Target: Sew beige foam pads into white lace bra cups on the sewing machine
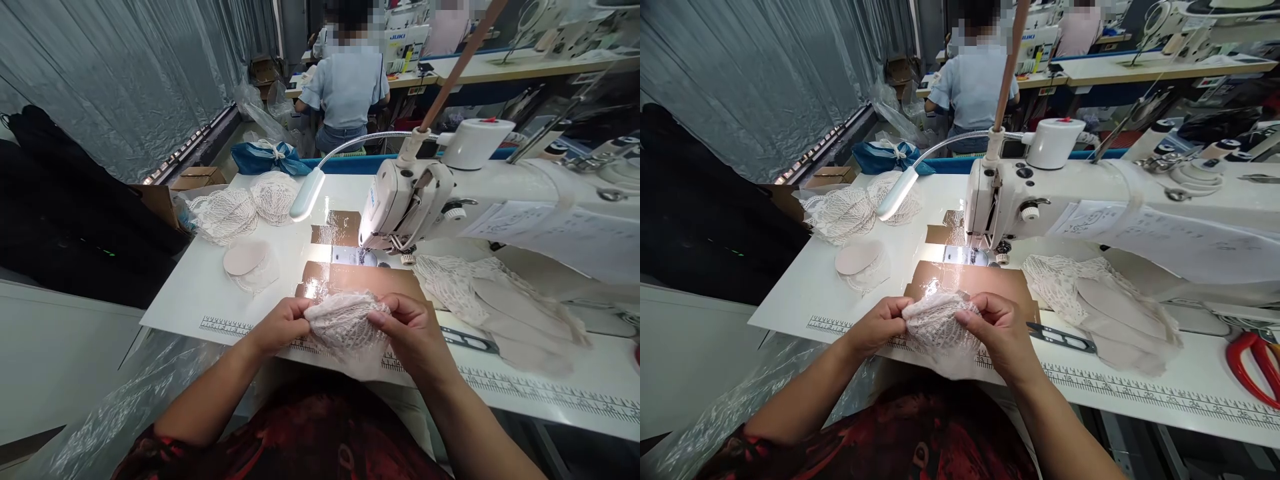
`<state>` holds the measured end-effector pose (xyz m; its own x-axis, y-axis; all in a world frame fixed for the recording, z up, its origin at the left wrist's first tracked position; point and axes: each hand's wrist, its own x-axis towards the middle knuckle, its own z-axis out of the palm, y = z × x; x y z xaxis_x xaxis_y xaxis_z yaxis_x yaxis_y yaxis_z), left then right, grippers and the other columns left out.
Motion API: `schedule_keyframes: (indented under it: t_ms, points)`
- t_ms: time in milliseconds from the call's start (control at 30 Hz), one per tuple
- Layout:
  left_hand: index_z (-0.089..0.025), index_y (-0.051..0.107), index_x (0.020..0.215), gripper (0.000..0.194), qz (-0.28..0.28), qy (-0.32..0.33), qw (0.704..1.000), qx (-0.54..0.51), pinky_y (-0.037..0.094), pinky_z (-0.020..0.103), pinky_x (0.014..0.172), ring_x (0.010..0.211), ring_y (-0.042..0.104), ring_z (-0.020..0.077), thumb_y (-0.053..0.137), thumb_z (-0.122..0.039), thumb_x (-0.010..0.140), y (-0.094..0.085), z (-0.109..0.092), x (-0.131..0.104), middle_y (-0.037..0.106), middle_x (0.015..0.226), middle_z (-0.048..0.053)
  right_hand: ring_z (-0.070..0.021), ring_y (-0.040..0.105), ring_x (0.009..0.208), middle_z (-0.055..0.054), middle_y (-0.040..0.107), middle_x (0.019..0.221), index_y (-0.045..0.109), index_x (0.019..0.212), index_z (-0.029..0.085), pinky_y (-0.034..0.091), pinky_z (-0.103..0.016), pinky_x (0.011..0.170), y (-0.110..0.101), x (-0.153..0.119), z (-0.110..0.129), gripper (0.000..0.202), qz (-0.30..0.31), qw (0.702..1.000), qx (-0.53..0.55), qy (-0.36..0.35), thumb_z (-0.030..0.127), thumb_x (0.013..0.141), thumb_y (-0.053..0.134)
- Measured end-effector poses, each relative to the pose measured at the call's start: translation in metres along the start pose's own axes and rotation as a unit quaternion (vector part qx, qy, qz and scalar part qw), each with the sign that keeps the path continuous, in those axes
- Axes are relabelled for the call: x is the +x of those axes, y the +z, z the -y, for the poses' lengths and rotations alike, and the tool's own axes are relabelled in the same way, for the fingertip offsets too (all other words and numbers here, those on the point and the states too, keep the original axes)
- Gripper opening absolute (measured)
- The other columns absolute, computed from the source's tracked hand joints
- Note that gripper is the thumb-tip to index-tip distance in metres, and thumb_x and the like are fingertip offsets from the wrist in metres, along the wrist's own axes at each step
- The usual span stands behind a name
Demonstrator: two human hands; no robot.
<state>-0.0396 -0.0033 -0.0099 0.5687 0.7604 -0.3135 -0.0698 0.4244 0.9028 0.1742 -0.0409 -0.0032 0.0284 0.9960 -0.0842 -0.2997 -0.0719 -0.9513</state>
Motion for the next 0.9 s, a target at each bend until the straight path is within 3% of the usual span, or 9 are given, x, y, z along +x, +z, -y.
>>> schedule_keyframes:
  t_ms: [100,300,400,500,567,633,733,800,900]
  points:
    - [-0.011,0.064,0.077,0.018,-0.050,-0.009,0.982,-0.184,0.045,0.023,0.067,0.067,0.057,0.0121,0.063,-0.011,0.059,0.001,0.013,-0.002,0.063,0.071,0.001,-0.0092,0.049,0.056,0.004,0.057,0.058,0.065,0.058,0.021,0.042,-0.022,0.054,0.004,-0.002,0.000,0.022,-0.014,0.997,0.081,0.002,0.032,0.062,0.083]
    - [-0.012,0.066,0.102,0.041,0.018,-0.008,0.928,-0.373,0.047,0.034,0.089,0.098,0.062,0.0236,0.072,-0.033,0.066,0.041,0.018,-0.005,0.068,0.101,0.010,-0.0107,0.053,0.060,0.002,0.061,0.063,0.068,0.058,0.020,0.044,-0.023,0.057,0.018,-0.003,-0.015,0.019,-0.053,0.998,0.043,0.000,0.031,0.061,0.084]
    - [-0.014,0.068,0.098,0.046,-0.037,-0.016,0.947,-0.319,0.048,0.030,0.084,0.090,0.064,0.0207,0.075,-0.009,0.054,0.057,0.021,-0.003,0.070,0.090,0.006,-0.0113,0.051,0.056,0.001,0.062,0.060,0.068,0.059,0.019,0.043,-0.024,0.053,0.021,-0.002,-0.020,0.022,-0.049,0.998,0.033,0.037,0.035,0.060,0.084]
    - [-0.013,0.070,0.079,0.026,-0.064,-0.024,0.971,-0.230,0.048,0.025,0.072,0.073,0.063,0.0155,0.071,-0.004,0.054,0.049,0.026,-0.008,0.068,0.072,0.003,-0.0112,0.050,0.051,0.001,0.060,0.055,0.064,0.055,0.020,0.043,-0.025,0.050,0.015,0.000,-0.014,0.029,-0.083,0.992,0.087,0.047,0.040,0.055,0.086]
    - [-0.011,0.067,0.062,0.002,0.005,-0.033,0.992,-0.125,0.047,0.024,0.064,0.061,0.059,0.0130,0.066,-0.009,0.063,0.031,0.025,-0.017,0.063,0.060,0.003,-0.0104,0.049,0.050,0.003,0.058,0.053,0.062,0.055,0.020,0.044,-0.024,0.050,0.006,0.001,-0.008,0.030,-0.098,0.990,0.096,0.025,0.039,0.056,0.085]
    - [-0.011,0.065,0.057,0.014,0.115,-0.037,0.992,0.021,0.046,0.025,0.061,0.058,0.057,0.0135,0.060,-0.009,0.070,0.012,0.016,-0.028,0.062,0.059,0.005,-0.0103,0.051,0.052,0.003,0.059,0.055,0.062,0.059,0.021,0.045,-0.024,0.053,-0.001,0.000,-0.003,0.027,-0.085,0.993,0.078,0.008,0.038,0.061,0.084]
    - [-0.015,0.067,0.079,0.008,0.027,0.131,0.978,0.162,0.046,0.026,0.072,0.079,0.059,0.0158,0.061,-0.012,0.074,-0.007,-0.008,-0.038,0.066,0.083,0.005,-0.0103,0.055,0.057,0.003,0.062,0.061,0.064,0.063,0.020,0.045,-0.022,0.055,-0.003,-0.004,0.002,0.021,0.008,1.000,-0.007,0.007,0.032,0.067,0.081]
    - [-0.020,0.063,0.107,0.036,-0.029,0.224,0.949,0.221,0.045,0.031,0.088,0.103,0.055,0.0211,0.071,-0.021,0.072,-0.007,-0.023,-0.038,0.060,0.115,0.008,-0.0108,0.057,0.061,0.002,0.064,0.067,0.066,0.069,0.020,0.045,-0.021,0.056,0.003,-0.008,0.003,0.016,0.093,0.992,-0.080,0.012,0.030,0.071,0.079]
    - [-0.021,0.056,0.118,0.056,0.008,0.199,0.932,0.303,0.045,0.029,0.084,0.099,0.055,0.0204,0.079,-0.031,0.067,0.002,-0.032,-0.028,0.059,0.114,0.007,-0.0118,0.058,0.064,0.001,0.066,0.071,0.067,0.077,0.020,0.046,-0.022,0.059,0.015,-0.013,0.006,0.011,0.156,0.972,-0.176,-0.025,0.030,0.079,0.072]
